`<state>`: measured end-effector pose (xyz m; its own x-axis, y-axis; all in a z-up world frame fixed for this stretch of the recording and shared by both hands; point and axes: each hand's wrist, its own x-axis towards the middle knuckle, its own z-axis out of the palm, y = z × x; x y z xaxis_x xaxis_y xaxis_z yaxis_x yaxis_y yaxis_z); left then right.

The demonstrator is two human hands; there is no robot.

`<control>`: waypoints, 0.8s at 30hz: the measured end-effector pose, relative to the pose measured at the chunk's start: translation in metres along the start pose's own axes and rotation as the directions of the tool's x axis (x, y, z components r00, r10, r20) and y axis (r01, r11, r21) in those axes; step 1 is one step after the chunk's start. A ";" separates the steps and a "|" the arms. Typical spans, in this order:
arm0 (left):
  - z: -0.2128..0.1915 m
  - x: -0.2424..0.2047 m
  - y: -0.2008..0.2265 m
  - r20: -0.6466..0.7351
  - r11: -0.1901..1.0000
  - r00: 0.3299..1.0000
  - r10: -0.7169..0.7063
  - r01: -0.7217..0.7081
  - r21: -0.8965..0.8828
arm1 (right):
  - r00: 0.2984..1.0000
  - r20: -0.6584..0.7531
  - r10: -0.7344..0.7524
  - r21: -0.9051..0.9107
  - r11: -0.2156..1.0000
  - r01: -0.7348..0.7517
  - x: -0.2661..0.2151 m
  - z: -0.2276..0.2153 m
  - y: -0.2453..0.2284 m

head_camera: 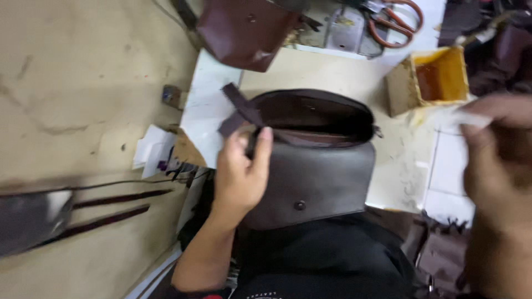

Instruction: The person applies glue to the interior edges and seams of a dark brown leather bag using a small brush.

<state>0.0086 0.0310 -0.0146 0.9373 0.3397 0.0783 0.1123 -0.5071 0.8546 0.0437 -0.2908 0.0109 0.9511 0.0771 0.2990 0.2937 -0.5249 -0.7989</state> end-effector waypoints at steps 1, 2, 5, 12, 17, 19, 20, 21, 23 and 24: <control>-0.002 -0.003 -0.003 0.034 1.000 0.999 0.009 -0.008 -0.011 | 1.000 -0.021 0.023 -0.020 1.000 -0.023 0.013 -0.008 0.022; -0.004 -0.004 -0.005 0.015 0.998 0.998 -0.053 0.053 0.016 | 0.997 0.000 -0.079 0.012 0.997 0.079 0.025 -0.018 0.045; -0.006 -0.007 -0.007 0.048 0.997 0.996 -0.077 0.077 -0.003 | 0.983 0.051 -0.175 -0.081 0.981 0.179 0.057 -0.037 0.054; -0.005 -0.026 -0.015 0.037 0.991 0.998 0.049 -0.044 -0.124 | 0.896 0.344 -0.279 -0.433 0.800 0.415 0.109 -0.015 0.081; 0.005 -0.030 -0.022 -0.033 0.988 0.996 0.079 -0.083 -0.127 | 0.851 0.396 -0.346 -0.411 0.761 0.501 0.124 0.010 0.102; 0.008 -0.028 -0.023 -0.084 0.981 0.988 0.129 -0.139 -0.133 | 0.836 0.399 -0.377 -0.412 0.741 0.531 0.128 0.017 0.106; 0.010 -0.027 -0.022 -0.099 0.992 0.990 0.100 -0.107 -0.068 | 0.824 0.432 -0.367 -0.438 0.713 0.548 0.130 0.020 0.109; 0.011 -0.025 -0.021 -0.111 0.997 0.991 0.073 -0.074 -0.003 | 0.814 0.463 -0.352 -0.466 0.684 0.561 0.130 0.021 0.112; 0.014 -0.021 -0.020 -0.129 0.997 0.990 0.059 -0.066 -0.050 | 0.829 0.490 -0.271 -0.477 0.713 0.515 0.134 0.014 0.095; 0.015 -0.019 -0.020 -0.146 0.994 0.988 0.042 -0.057 -0.098 | 0.836 0.516 -0.188 -0.488 0.737 0.467 0.135 0.011 0.086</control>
<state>-0.0060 0.0226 -0.0406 0.8830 0.4300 0.1883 0.0261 -0.4454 0.8950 0.1988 -0.3166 -0.0230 0.7888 0.6006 0.1306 0.6144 -0.7648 -0.1939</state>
